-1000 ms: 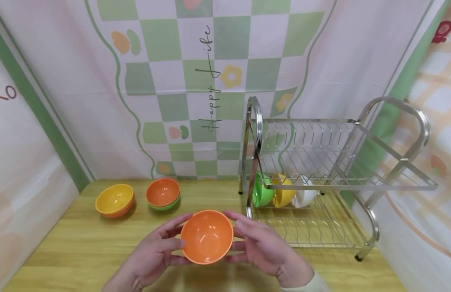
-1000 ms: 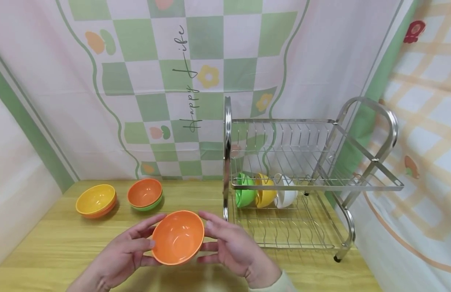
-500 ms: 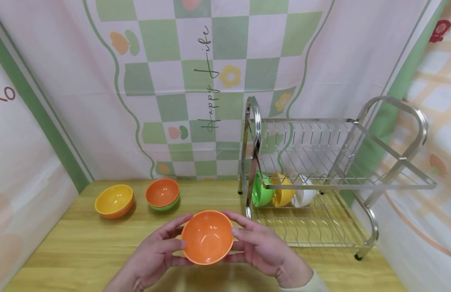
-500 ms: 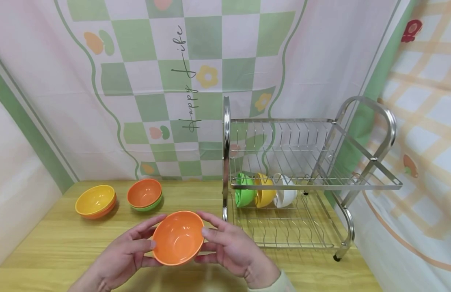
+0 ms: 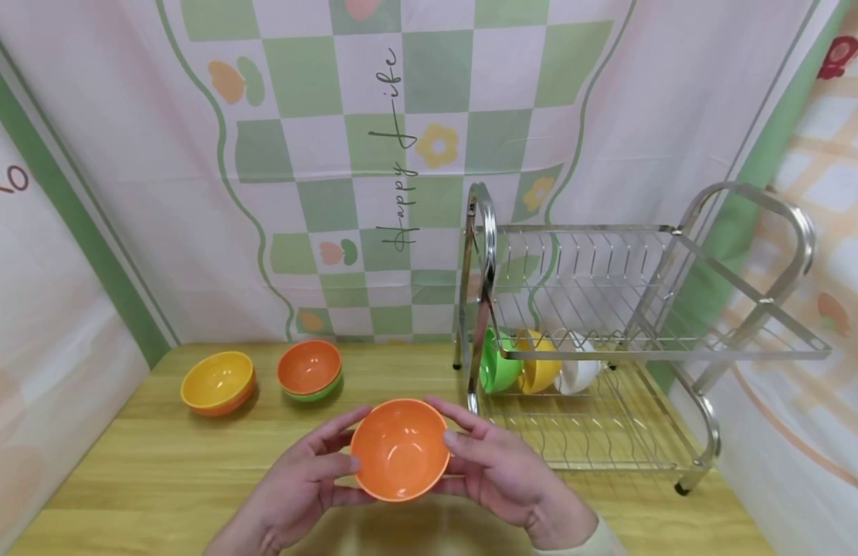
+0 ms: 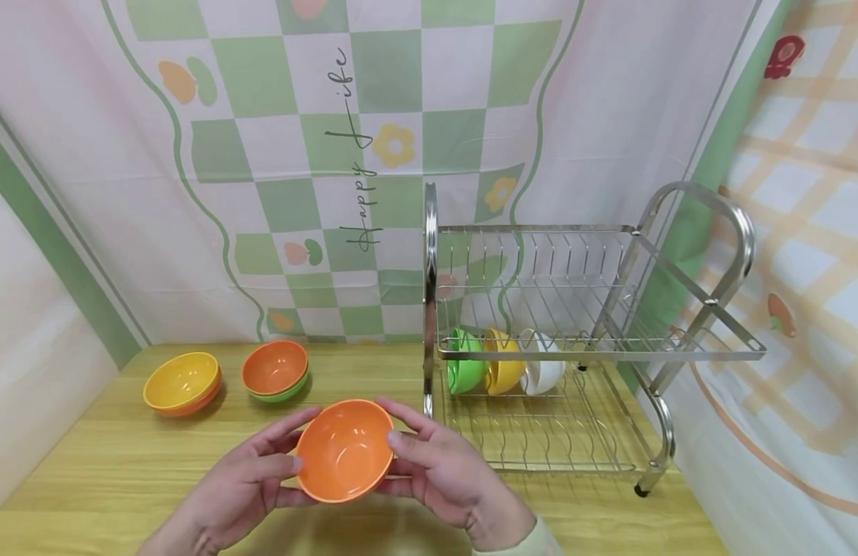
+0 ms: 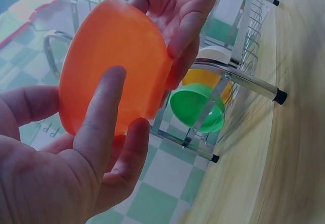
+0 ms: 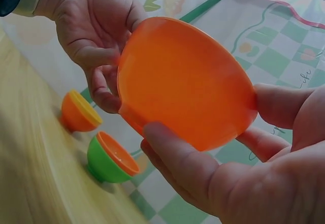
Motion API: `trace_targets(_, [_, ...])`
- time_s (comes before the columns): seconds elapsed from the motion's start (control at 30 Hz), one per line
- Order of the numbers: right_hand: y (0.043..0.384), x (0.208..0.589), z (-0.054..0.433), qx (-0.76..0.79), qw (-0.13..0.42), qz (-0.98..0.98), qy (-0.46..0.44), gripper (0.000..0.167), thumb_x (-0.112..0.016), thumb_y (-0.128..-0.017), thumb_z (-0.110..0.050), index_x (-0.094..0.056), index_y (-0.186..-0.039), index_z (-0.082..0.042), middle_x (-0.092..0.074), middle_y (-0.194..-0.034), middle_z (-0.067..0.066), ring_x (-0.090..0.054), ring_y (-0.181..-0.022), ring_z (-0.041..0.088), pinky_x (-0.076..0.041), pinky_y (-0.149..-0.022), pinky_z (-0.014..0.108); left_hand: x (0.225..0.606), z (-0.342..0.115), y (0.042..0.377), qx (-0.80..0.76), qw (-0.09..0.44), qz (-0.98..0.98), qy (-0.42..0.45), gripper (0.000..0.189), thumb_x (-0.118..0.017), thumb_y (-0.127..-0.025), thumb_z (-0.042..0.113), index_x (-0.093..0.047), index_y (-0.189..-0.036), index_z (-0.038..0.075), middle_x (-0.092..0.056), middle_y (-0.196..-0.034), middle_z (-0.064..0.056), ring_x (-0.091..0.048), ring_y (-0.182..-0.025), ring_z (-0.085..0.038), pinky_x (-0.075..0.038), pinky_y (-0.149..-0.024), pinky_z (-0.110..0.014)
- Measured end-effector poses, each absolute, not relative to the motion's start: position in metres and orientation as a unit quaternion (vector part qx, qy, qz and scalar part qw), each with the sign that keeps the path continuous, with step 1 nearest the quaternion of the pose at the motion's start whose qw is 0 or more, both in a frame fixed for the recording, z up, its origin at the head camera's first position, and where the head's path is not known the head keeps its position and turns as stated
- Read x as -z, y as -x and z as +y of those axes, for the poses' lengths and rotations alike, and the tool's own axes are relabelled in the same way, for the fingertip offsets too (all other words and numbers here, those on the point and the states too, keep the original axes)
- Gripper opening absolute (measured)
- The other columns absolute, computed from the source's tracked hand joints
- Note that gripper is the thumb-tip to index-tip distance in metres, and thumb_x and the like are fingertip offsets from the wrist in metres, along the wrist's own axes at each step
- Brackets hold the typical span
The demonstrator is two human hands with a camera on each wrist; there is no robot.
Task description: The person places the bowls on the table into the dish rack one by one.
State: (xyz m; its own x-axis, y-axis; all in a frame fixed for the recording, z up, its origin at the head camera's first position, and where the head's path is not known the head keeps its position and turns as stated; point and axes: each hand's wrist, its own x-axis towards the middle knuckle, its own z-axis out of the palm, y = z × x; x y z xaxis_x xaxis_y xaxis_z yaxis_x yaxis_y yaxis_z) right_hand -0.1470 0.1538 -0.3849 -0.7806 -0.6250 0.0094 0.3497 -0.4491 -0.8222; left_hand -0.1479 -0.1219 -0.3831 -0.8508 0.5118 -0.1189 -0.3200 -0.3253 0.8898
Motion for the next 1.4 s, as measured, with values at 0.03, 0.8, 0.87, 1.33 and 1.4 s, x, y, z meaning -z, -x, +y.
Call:
trace_targets(0.03, [0.147, 0.385, 0.154, 0.838, 0.289, 0.436, 0.156, 0.055, -0.044, -0.107, -0.008, -0.025, -0.158, -0.008, -0.044, -0.145, 0.027, -0.054, -0.122, 0.042, -0.043, -0.103, 0.057, 0.383, -0.122, 0.148, -0.809, 0.257, 0.520, -0.091, 0.071, -0.057, -0.090, -0.006, -0.030, -0.155, 0.004, -0.037, -0.140, -0.025, -0.058, -0.113, -0.041, -0.052, -0.090, -0.058])
trace_targets(0.8, [0.144, 0.385, 0.171, 0.831, 0.269, 0.456, 0.173, 0.046, -0.043, -0.106, -0.006, -0.043, -0.152, -0.013, -0.047, -0.145, 0.022, -0.057, -0.118, 0.041, -0.049, -0.098, 0.054, 0.386, -0.118, 0.152, -0.805, 0.279, 0.501, -0.152, 0.054, -0.053, -0.098, 0.001, -0.040, -0.150, 0.004, -0.045, -0.136, -0.021, -0.059, -0.113, -0.035, -0.052, -0.094, -0.055])
trace_targets(0.87, [0.143, 0.385, 0.175, 0.831, 0.273, 0.450, 0.180, 0.046, -0.041, -0.107, -0.006, -0.043, -0.152, -0.014, -0.046, -0.146, 0.019, -0.057, -0.119, 0.041, -0.048, -0.099, 0.054, 0.387, -0.118, 0.153, -0.803, 0.286, 0.493, -0.175, 0.050, -0.049, -0.099, 0.001, -0.043, -0.149, 0.004, -0.047, -0.134, -0.020, -0.059, -0.112, -0.032, -0.052, -0.095, -0.054])
trace_targets(1.33, [0.139, 0.376, 0.237, 0.849, 0.252, 0.399, 0.239, 0.051, -0.023, -0.108, 0.000, -0.037, -0.155, -0.014, -0.042, -0.153, 0.010, -0.047, -0.130, 0.037, -0.041, -0.106, 0.053, 0.404, -0.082, 0.186, -0.795, 0.267, 0.535, -0.105, 0.059, -0.060, -0.100, 0.026, -0.039, -0.148, 0.000, -0.056, -0.126, -0.020, -0.060, -0.113, -0.035, -0.048, -0.101, -0.050])
trace_targets(1.4, [0.138, 0.372, 0.253, 0.849, 0.247, 0.396, 0.247, 0.052, -0.020, -0.108, 0.000, -0.036, -0.155, -0.013, -0.041, -0.153, 0.009, -0.047, -0.131, 0.037, -0.041, -0.107, 0.052, 0.406, -0.073, 0.192, -0.792, 0.264, 0.542, -0.095, 0.062, -0.064, -0.098, 0.026, -0.039, -0.150, 0.003, -0.056, -0.128, -0.021, -0.060, -0.113, -0.036, -0.048, -0.101, -0.051])
